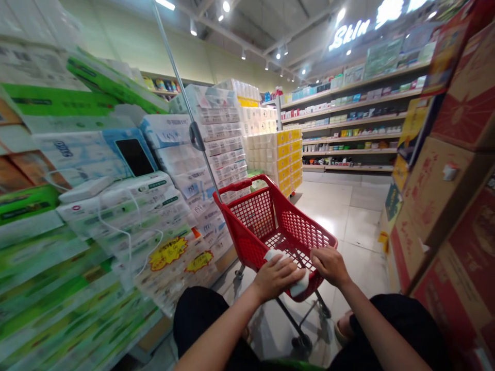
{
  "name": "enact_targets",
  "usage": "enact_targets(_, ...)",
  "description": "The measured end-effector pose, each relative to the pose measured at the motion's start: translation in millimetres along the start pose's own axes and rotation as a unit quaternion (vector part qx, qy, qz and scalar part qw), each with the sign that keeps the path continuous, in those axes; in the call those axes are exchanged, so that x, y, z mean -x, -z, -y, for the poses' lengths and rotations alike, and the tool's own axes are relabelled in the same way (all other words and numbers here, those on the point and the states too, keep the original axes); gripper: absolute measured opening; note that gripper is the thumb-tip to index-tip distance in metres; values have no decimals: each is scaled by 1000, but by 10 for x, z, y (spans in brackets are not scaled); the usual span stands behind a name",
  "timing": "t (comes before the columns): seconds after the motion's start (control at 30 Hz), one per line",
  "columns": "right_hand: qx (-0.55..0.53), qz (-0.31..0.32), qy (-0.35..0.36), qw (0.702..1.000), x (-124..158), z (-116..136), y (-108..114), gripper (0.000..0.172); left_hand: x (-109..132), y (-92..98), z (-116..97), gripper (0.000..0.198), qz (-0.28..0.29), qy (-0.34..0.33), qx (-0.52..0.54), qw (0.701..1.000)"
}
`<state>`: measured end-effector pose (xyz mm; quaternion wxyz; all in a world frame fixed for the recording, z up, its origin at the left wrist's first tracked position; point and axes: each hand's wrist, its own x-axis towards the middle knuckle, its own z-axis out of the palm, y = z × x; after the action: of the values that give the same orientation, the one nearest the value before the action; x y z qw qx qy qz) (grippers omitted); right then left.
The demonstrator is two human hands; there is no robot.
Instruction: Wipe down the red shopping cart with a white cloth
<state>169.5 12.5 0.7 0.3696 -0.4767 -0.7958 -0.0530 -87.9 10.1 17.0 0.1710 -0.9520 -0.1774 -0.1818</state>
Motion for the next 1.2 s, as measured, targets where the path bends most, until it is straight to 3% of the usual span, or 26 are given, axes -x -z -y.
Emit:
enact_targets(0.1,-5,-1,2,1000,5,-13,4,28,160,82,410,41,8,10,-7,1000)
enact_targets(0.27,-13,-2,-4,1000,11,-44,20,29,435,230,1136,44,10,178,-21,984)
enact_targets(0.37,-17,-5,-5,1000,15,-42,5,29,457,286,1303,39,-3,241,-18,970)
enact_targets(0.43,-17,-10,-5,1000,15,-45,-8,29,385,278,1210,34,-12,263,-4,965)
enact_targets(0.5,-15,-13,-5,1000,10,-60,-12,29,262,232,952,32,-20,269,18,963)
enact_targets(0.73,-14,7,4,1000,-23,-215,56,27,-309,-80,-503,30,-43,214,72,973)
enact_targets(0.83,-14,10,8,1000,-12,-287,83,28,-473,-201,-811,40,-47,215,33,975)
enact_targets(0.93,-13,11,10,1000,10,-320,111,27,-477,-220,-739,41,-41,167,2,985)
enact_targets(1.07,-9,20,14,1000,19,-297,169,25,-305,-100,-301,41,-17,30,-10,999)
enact_targets(1.13,-10,24,11,1000,7,-282,202,24,-195,-42,-39,41,-13,19,-14,1000)
enact_targets(1.2,-16,27,7,999,-11,-279,234,22,-83,-8,222,40,-15,61,-17,998)
